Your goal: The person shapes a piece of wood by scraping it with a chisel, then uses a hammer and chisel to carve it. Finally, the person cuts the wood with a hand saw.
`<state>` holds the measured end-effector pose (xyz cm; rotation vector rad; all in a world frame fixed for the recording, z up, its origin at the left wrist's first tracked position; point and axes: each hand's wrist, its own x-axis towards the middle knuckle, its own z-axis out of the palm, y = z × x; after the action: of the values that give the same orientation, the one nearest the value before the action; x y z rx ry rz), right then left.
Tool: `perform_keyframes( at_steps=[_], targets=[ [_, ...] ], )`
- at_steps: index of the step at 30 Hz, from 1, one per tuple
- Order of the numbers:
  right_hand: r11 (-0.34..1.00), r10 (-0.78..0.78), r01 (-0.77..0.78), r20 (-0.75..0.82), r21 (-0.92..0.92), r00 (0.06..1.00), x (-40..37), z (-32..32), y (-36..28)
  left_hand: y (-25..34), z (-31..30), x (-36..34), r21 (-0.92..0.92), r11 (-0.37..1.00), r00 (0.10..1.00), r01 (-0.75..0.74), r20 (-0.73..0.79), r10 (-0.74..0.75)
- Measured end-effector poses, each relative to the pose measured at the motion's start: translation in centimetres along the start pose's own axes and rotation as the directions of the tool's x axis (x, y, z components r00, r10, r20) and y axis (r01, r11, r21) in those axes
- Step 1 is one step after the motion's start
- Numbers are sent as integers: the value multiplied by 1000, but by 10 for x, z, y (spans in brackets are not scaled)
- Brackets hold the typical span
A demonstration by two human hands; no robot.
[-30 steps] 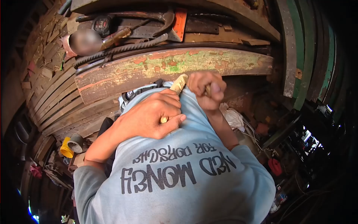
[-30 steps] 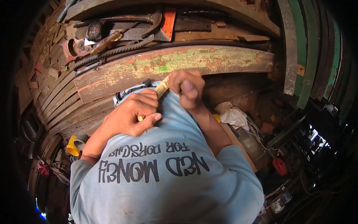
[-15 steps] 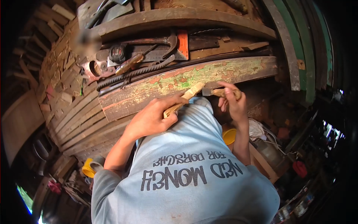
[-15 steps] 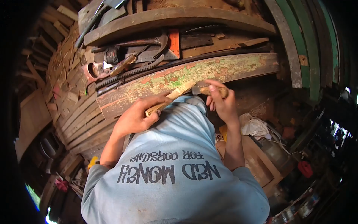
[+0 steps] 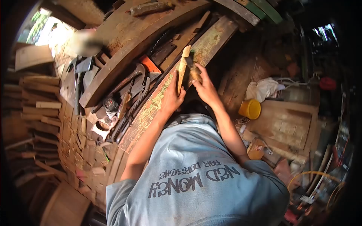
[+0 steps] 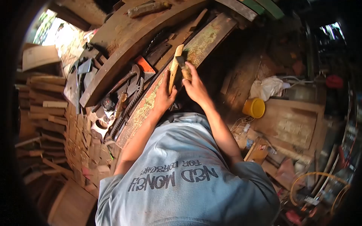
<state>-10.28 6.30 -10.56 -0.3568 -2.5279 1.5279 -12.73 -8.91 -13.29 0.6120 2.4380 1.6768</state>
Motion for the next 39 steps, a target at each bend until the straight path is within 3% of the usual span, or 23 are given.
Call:
perform_keyframes(
  at_steps=[1, 3, 5, 6, 9, 13, 14, 15, 18, 21, 23, 25, 26, 27, 29, 30, 31, 33, 34, 35, 37, 39],
  targets=[
    [989, -101, 86, -120, -123, 988, -3, 13, 2, 2, 1, 1, -2, 995, 995, 96, 13, -96],
    [974, 182, -188, -58, -128, 982, -4, 18, -27, -5, 5, 2, -40, 996, 997, 76, 37, -74],
    [929, 273, -278, -54, -244, 960, -8, 19, -51, -8, 9, 6, 60, 995, 993, -83, -74, 87],
    [923, 247, -259, -75, -286, 966, -10, 24, -44, -5, 7, 5, 232, 966, 988, -117, -68, 136],
    [864, 301, -316, -101, -393, 948, -9, 23, -54, -12, 10, 3, 248, 950, 981, -190, 8, 194],
    [855, 271, -313, -159, -412, 949, 0, 32, -57, -10, 7, 0, 103, 977, 981, -186, 76, 179],
    [864, 316, -335, -112, -376, 942, 4, 32, -61, -17, 10, 2, -38, 999, 996, -15, 84, 18],
    [864, 323, -344, -119, -366, 939, 3, 34, -60, -20, 11, 2, -33, 999, 995, -17, 96, 20],
    [876, 202, -274, -215, -396, 956, -4, 44, -56, -17, 6, 3, 134, 963, 969, -233, 114, 218],
    [878, 258, -326, -226, -351, 939, 8, 40, -47, -24, 11, 1, 16, 985, 981, -172, 96, 170],
    [876, 228, -291, -201, -385, 953, 7, 31, -58, -21, 10, -1, 41, 979, 974, -201, 114, 195],
    [865, 364, -394, -151, -310, 919, -4, 31, -78, -18, 6, 2, 100, 962, 962, -253, 129, 239],
    [865, 202, -299, -266, -402, 942, -6, 44, -64, -18, 7, 7, 141, 947, 952, -287, 149, 267],
    [872, 218, -299, -238, -389, 946, -3, 47, -46, -19, 9, 10, 141, 945, 949, -297, 155, 275],
    [894, 356, -379, -134, -238, 925, 10, 28, -58, -17, 12, 8, 28, 995, 990, -97, 108, 93],
    [909, 272, -323, -212, -264, 939, 10, 36, -48, -17, 12, 6, -27, 1000, 996, 6, 92, -4],
    [910, 275, -327, -218, -256, 936, 4, 37, -49, -19, 12, 5, -22, 1000, 995, 2, 99, 0],
    [875, 228, -288, -194, -388, 954, -4, 39, -56, -25, 10, 7, 170, 914, 930, -368, 76, 360],
    [882, 204, -275, -216, -383, 955, 0, 40, -46, -22, 10, 6, 121, 945, 951, -305, 88, 296],
    [873, 430, -445, -115, -201, 895, 11, 28, -59, -20, 12, 6, 121, 944, 951, -306, 95, 295],
    [916, 315, -330, -100, -228, 944, 11, 17, -69, -19, 13, 7, 3, 997, 995, -72, 69, 71],
    [891, 322, -350, -140, -289, 936, 1, 28, -70, -28, 9, 8, -21, 996, 986, -91, 136, 93]
  ],
)
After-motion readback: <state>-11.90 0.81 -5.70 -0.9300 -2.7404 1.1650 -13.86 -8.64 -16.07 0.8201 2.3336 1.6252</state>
